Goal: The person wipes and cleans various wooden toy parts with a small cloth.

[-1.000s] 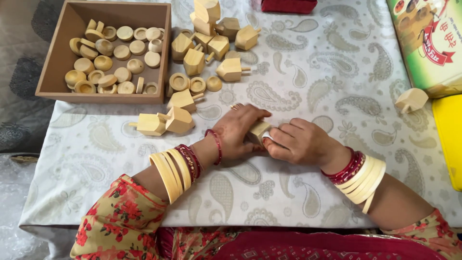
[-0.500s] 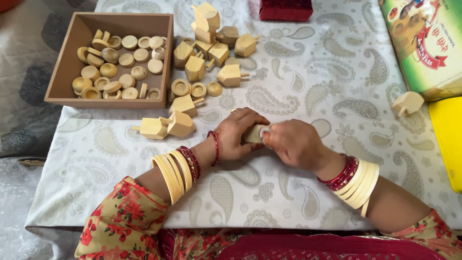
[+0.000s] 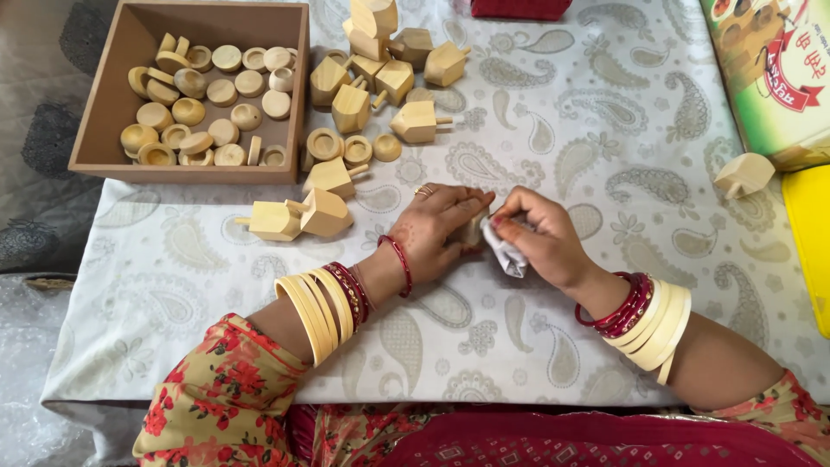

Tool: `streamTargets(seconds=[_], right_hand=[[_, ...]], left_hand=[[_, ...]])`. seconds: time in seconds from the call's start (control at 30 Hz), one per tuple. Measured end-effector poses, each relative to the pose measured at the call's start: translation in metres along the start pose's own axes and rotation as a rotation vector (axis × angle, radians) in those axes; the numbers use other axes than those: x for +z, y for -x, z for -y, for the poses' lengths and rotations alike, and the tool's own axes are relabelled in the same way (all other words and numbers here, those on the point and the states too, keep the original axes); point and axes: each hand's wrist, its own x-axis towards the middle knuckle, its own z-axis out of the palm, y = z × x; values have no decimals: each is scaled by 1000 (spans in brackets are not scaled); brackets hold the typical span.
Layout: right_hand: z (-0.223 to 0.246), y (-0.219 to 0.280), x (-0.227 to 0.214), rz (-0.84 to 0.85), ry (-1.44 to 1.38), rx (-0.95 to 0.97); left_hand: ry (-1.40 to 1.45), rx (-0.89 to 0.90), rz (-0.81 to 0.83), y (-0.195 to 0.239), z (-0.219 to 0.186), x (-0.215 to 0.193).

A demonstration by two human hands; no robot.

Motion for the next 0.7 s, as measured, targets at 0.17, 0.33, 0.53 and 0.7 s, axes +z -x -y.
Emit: streamTargets(seconds=[0.17, 0.33, 0.53, 0.7], right_hand=[[-2, 6, -12, -217, 190, -479], [27, -1, -3, -255, 551, -637], [45, -4, 22, -59, 1034, -636], [2, -10, -8, -50, 1142, -586]], left_hand=[[200, -129, -173, -3, 3, -10], [659, -268, -100, -1, 8, 1], [449, -348, -92, 2, 29, 10], [608, -418, -114, 2, 35, 8]])
